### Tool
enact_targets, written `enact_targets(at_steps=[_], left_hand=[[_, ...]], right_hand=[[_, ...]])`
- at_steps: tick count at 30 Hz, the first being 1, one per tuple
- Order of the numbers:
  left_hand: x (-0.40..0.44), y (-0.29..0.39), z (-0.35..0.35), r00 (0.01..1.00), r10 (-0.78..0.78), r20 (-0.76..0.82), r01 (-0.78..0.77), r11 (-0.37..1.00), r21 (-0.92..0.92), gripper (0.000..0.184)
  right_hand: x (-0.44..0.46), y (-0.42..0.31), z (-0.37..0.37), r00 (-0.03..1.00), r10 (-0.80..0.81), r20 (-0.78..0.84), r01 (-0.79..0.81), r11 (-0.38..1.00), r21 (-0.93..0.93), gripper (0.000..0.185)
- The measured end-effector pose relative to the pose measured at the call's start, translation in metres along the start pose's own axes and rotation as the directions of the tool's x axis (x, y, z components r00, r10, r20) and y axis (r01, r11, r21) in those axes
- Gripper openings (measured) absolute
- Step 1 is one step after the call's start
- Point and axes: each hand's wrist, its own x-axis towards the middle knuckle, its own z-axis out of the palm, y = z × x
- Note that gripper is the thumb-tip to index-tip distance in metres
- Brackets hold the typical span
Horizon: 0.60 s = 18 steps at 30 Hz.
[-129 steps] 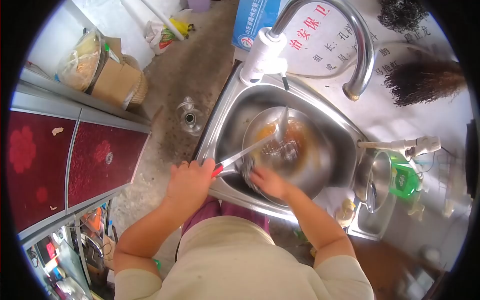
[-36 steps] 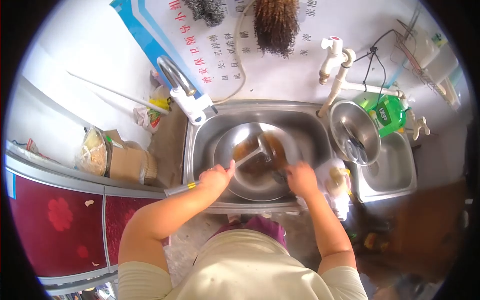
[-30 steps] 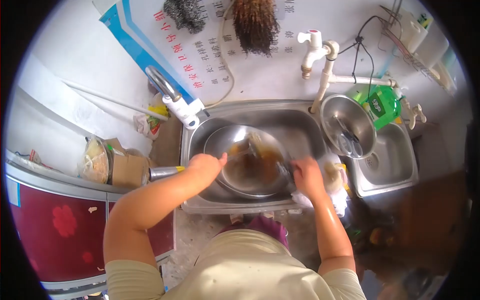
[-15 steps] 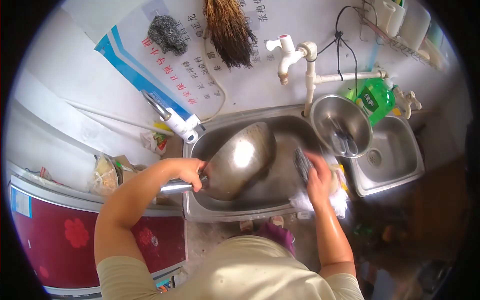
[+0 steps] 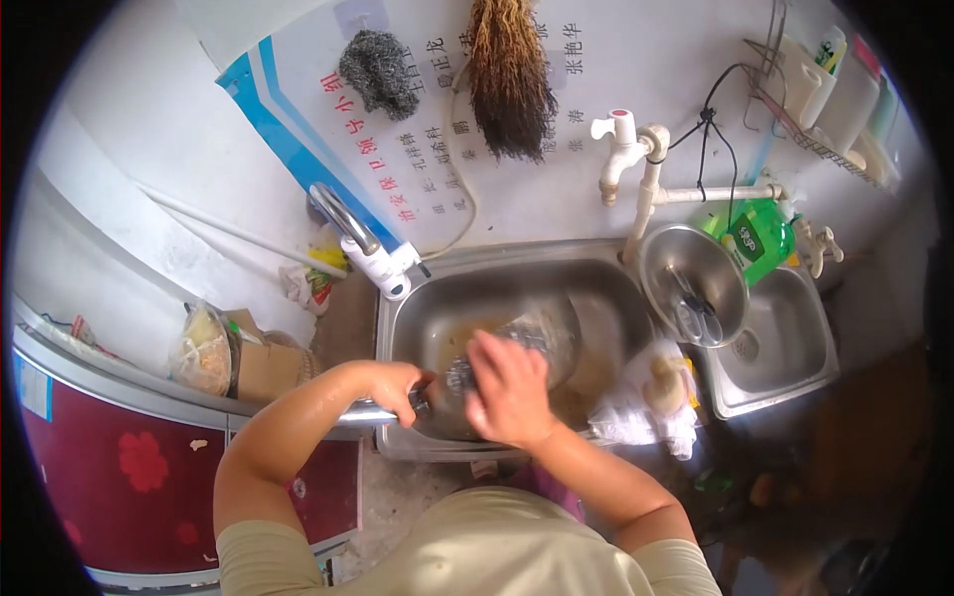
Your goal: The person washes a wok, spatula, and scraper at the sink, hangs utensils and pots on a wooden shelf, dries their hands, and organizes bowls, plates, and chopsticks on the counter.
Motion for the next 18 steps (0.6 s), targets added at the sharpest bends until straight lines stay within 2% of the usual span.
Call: enact_targets(at_steps=[2,4,6,8,9,10,11,12,14,15,16,18], left_hand=[[-0.005,0.010,0.001,0.999,-0.035,0.002,0.034,0.992,0.125,0.059],[-0.001,-0.001,0.001,0.999,0.001,-0.043,0.003,0.995,0.095,0.056],[0.000,-0.013,0.003,0.994,0.033,-0.104,-0.027,0.998,0.057,0.054],[-0.013,0.001,0.003,0.993,-0.064,-0.101,0.060,0.998,-0.036,0.051],[-0.016,0.002,0.004,0.993,-0.083,-0.088,0.079,0.996,-0.047,0.050],[-0.017,0.001,0.005,0.993,-0.098,-0.072,0.094,0.994,-0.055,0.050],[-0.005,-0.023,0.010,0.991,-0.056,-0.125,0.050,0.998,-0.050,0.048],[-0.006,-0.028,0.017,0.993,-0.021,-0.113,0.020,1.000,-0.012,0.047],[-0.003,-0.030,0.014,0.992,0.062,-0.113,-0.054,0.996,0.072,0.045],[0.000,-0.032,0.015,0.993,0.059,-0.106,-0.057,0.998,0.025,0.044],[0.001,-0.034,0.013,0.994,0.052,-0.096,-0.054,0.998,-0.016,0.043],[-0.002,-0.038,0.014,0.997,0.032,-0.076,-0.040,0.994,-0.106,0.042]], right_hand=[[0.006,-0.001,0.007,1.000,-0.015,0.006,0.015,1.000,-0.024,0.037],[0.025,0.021,0.012,0.999,-0.023,-0.047,0.020,0.998,-0.058,0.031],[0.040,0.041,0.023,0.993,0.080,-0.086,-0.081,0.997,-0.015,0.022],[0.046,0.084,0.036,0.957,0.261,-0.124,-0.245,0.961,0.127,0.021],[0.047,0.103,0.036,0.929,0.368,-0.032,-0.353,0.911,0.212,0.025],[0.045,0.120,0.040,0.817,0.574,0.050,-0.559,0.767,0.315,0.028],[0.046,0.140,0.034,0.706,0.666,0.242,-0.703,0.617,0.353,0.030],[0.023,0.190,0.060,0.644,0.677,0.355,-0.763,0.535,0.363,0.028],[0.032,0.140,0.048,0.748,0.648,0.146,-0.647,0.660,0.383,0.026],[0.033,0.124,0.050,0.854,0.517,0.053,-0.493,0.773,0.400,0.025],[0.041,0.103,0.043,0.929,0.370,0.028,-0.360,0.882,0.306,0.025],[0.051,0.068,0.038,0.967,0.249,-0.049,-0.241,0.961,0.136,0.027]])
